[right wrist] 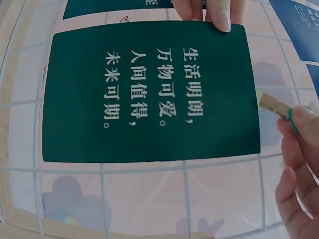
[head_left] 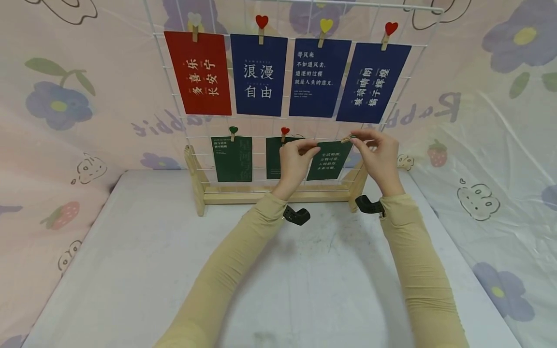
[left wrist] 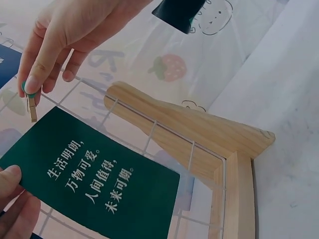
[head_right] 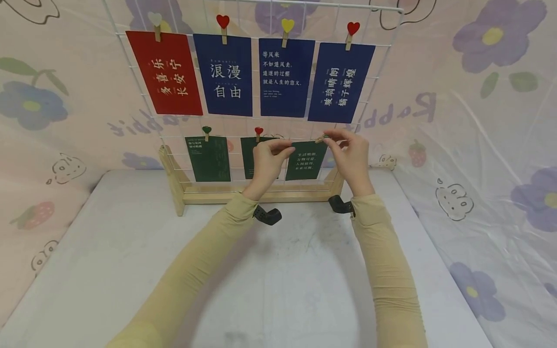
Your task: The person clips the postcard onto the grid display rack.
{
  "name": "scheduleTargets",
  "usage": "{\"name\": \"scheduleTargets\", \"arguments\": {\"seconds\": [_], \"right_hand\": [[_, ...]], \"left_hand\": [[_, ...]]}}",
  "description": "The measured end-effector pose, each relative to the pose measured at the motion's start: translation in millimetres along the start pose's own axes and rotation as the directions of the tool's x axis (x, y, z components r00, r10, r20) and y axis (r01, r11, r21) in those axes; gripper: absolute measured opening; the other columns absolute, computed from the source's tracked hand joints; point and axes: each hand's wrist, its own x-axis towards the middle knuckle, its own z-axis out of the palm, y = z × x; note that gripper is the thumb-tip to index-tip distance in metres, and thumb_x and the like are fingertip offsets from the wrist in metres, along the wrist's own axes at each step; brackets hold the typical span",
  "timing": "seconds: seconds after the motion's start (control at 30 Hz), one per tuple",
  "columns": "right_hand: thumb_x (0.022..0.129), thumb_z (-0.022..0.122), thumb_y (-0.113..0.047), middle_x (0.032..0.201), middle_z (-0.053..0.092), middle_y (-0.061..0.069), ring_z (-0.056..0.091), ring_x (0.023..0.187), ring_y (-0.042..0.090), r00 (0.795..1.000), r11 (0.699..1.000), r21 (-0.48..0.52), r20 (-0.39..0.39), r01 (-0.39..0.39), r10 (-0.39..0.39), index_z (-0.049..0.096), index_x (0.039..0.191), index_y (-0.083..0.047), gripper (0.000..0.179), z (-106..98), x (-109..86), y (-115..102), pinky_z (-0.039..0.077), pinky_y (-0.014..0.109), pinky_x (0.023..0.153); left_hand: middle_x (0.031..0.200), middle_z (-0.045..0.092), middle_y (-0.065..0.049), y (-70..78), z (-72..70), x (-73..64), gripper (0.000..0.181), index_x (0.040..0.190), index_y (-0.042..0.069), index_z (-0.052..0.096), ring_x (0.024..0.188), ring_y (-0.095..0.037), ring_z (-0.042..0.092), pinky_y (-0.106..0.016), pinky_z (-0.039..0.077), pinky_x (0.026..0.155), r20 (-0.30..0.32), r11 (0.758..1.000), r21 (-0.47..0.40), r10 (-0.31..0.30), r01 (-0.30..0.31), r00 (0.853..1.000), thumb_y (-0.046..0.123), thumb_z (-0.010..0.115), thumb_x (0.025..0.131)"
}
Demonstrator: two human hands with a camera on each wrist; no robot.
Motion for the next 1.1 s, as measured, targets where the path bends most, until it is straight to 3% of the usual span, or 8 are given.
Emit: {"name": "scheduleTargets", "arguments": {"seconds": [0.67,0.9,1.1], "right_hand": [[0.087,0.071,-0.008,0.086,0.071,0.011,0.054,0.073,-0.004,0.996,0.994,-0.065,0.009,0.086,-0.086,0.076,0.095,-0.002,0.011,-1.9,6.8,-0.3,0.038,0.019,0.060],[0.087,0.071,-0.008,0.087,0.072,0.011,0.055,0.067,0.008,0.987,0.981,-0.115,0.054,0.155,-0.149,0.075,0.096,-0.002,0.012,-2.2,11.3,-2.7,0.032,0.019,0.050],[0.088,0.070,-0.009,0.090,0.072,0.009,0.054,0.074,-0.001,0.990,0.985,-0.126,0.097,0.116,-0.104,0.076,0.098,-0.005,0.012,-1.7,14.0,-6.8,0.032,0.020,0.046]], "left_hand": [[0.089,0.072,-0.004,0.4,2.9,0.9,0.016,0.098,0.005,0.075,0.075,-0.011,0.065,-0.016,0.050,0.064,-0.042,0.998,0.061,0.013,-0.010,0.999,0.012,0.074,0.084],[0.089,0.072,-0.005,1.2,5.1,-0.7,0.016,0.098,0.004,0.075,0.075,-0.010,0.065,-0.015,0.050,0.063,-0.056,0.998,0.060,0.022,-0.018,0.998,0.012,0.073,0.085],[0.088,0.072,-0.005,2.0,6.7,-0.8,0.015,0.097,0.005,0.075,0.075,-0.010,0.065,-0.015,0.050,0.063,-0.076,0.997,0.071,0.022,-0.017,0.997,0.012,0.074,0.084]]}}
